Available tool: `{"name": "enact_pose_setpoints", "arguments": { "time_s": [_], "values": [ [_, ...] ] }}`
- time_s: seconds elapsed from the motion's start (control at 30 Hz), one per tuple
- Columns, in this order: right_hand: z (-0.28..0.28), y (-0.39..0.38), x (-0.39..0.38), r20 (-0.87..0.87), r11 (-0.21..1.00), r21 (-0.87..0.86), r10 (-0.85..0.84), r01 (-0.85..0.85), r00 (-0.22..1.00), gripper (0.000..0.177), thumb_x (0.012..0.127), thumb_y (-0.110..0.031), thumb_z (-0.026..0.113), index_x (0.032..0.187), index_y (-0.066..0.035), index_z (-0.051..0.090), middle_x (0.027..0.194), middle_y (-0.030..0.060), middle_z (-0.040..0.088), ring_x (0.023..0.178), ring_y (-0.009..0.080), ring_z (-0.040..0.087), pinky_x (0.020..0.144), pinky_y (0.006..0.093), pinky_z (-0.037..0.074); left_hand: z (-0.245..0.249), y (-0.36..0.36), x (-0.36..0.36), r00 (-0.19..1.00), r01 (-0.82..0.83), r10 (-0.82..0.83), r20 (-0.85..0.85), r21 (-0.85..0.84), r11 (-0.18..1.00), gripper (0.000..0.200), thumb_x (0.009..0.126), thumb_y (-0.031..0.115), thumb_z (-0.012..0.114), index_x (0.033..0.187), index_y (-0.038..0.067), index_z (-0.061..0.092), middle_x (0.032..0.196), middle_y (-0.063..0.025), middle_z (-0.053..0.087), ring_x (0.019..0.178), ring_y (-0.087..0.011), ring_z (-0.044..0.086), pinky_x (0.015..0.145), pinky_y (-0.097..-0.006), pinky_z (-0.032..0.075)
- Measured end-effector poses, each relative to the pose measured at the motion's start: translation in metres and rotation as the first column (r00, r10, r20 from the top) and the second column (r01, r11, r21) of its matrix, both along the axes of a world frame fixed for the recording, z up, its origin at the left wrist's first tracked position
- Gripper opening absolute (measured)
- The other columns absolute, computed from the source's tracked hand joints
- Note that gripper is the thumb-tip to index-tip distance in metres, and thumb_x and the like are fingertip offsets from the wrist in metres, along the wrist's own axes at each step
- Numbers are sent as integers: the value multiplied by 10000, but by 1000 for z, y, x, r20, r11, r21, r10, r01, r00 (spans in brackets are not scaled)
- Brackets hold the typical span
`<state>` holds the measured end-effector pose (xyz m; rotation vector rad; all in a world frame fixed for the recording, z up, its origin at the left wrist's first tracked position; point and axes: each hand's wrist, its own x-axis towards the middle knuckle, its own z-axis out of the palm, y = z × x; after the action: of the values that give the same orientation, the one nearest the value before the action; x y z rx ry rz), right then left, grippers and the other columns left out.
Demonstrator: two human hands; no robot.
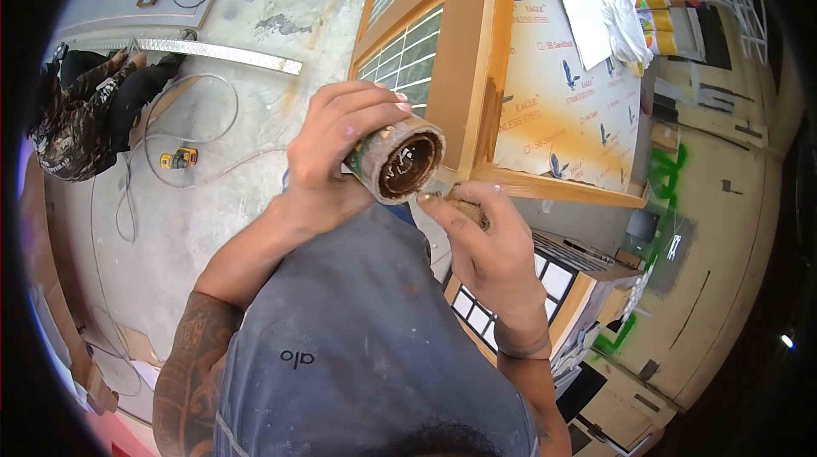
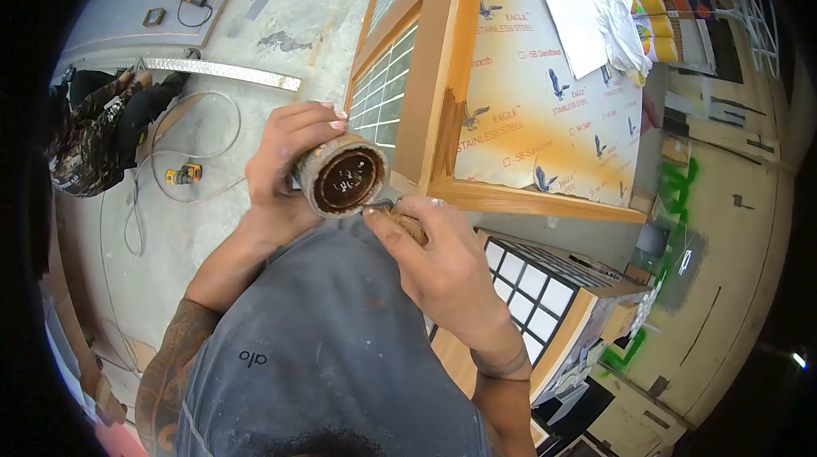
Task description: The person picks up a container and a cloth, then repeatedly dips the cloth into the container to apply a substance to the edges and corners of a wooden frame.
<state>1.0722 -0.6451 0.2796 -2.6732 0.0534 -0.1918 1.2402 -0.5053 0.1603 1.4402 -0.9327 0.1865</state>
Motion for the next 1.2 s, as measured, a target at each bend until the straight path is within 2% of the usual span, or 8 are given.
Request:
{"name": "enact_pose_setpoints", "arguments": {
  "time_s": [0.23,0.37,0.43,0.53,0.63,0.73,0.83,1.2],
  "values": [
    [18,-5,-6,66,971,111,-220,212,973,477,819,175,704,1242,-23,796,1068,170,700,898,352,731,854,391,604,-6,7,10,996,-80,80,37,-3,997,647,652,25,1000,1246,41,744,1221,-131,778,1145,-344,728,978,-427,591],
    [12,-25,-6,70,863,309,-439,399,896,185,1000,108,646,1119,1,739,1056,103,708,793,194,654,739,300,556,-8,10,8,997,-79,79,20,1,997,645,655,19,997,1246,38,741,1218,-131,777,1145,-344,724,970,-424,589],
    [9,-40,-5,44,815,427,-451,391,892,17,1090,-13,648,1104,-11,658,1053,46,650,865,128,566,798,259,493,-8,11,7,997,-78,78,7,-2,997,642,657,19,996,1245,38,740,1216,-130,776,1143,-343,721,969,-425,587],
    [3,-63,-1,26,751,586,-395,306,918,144,1081,-89,717,1135,-17,604,1062,18,586,981,120,510,931,273,449,-9,13,3,997,-73,73,-7,-3,997,636,662,25,995,1245,39,740,1216,-128,773,1140,-342,718,976,-428,582],
    [13,-59,14,-84,773,433,-477,464,875,127,1057,-57,727,1112,-12,622,1105,50,602,1024,141,544,950,278,458,-9,15,3,998,-70,70,-7,5,998,634,664,33,992,1246,40,740,1220,-122,771,1140,-343,717,991,-432,577],
    [9,-70,28,61,926,130,-363,353,930,93,1036,9,706,1113,2,654,1157,97,618,1040,174,597,951,300,500,-11,18,2,996,-85,85,0,25,996,636,664,35,989,1250,44,741,1222,-116,770,1147,-343,714,1007,-436,574],
    [1,-77,37,50,903,223,-387,367,921,160,1020,53,685,1171,6,702,1220,137,624,1048,228,647,953,354,557,-12,22,2,995,-95,96,-9,36,995,642,662,31,985,1256,47,741,1225,-114,767,1158,-344,709,1021,-442,573],
    [-8,-98,60,30,958,2,-286,286,958,282,941,44,777,1221,17,750,1150,168,755,1014,274,747,920,377,590,-15,32,2,991,-129,130,-38,45,991,669,647,16,980,1271,57,744,1246,-112,759,1189,-344,697,1044,-444,567]
  ]
}}
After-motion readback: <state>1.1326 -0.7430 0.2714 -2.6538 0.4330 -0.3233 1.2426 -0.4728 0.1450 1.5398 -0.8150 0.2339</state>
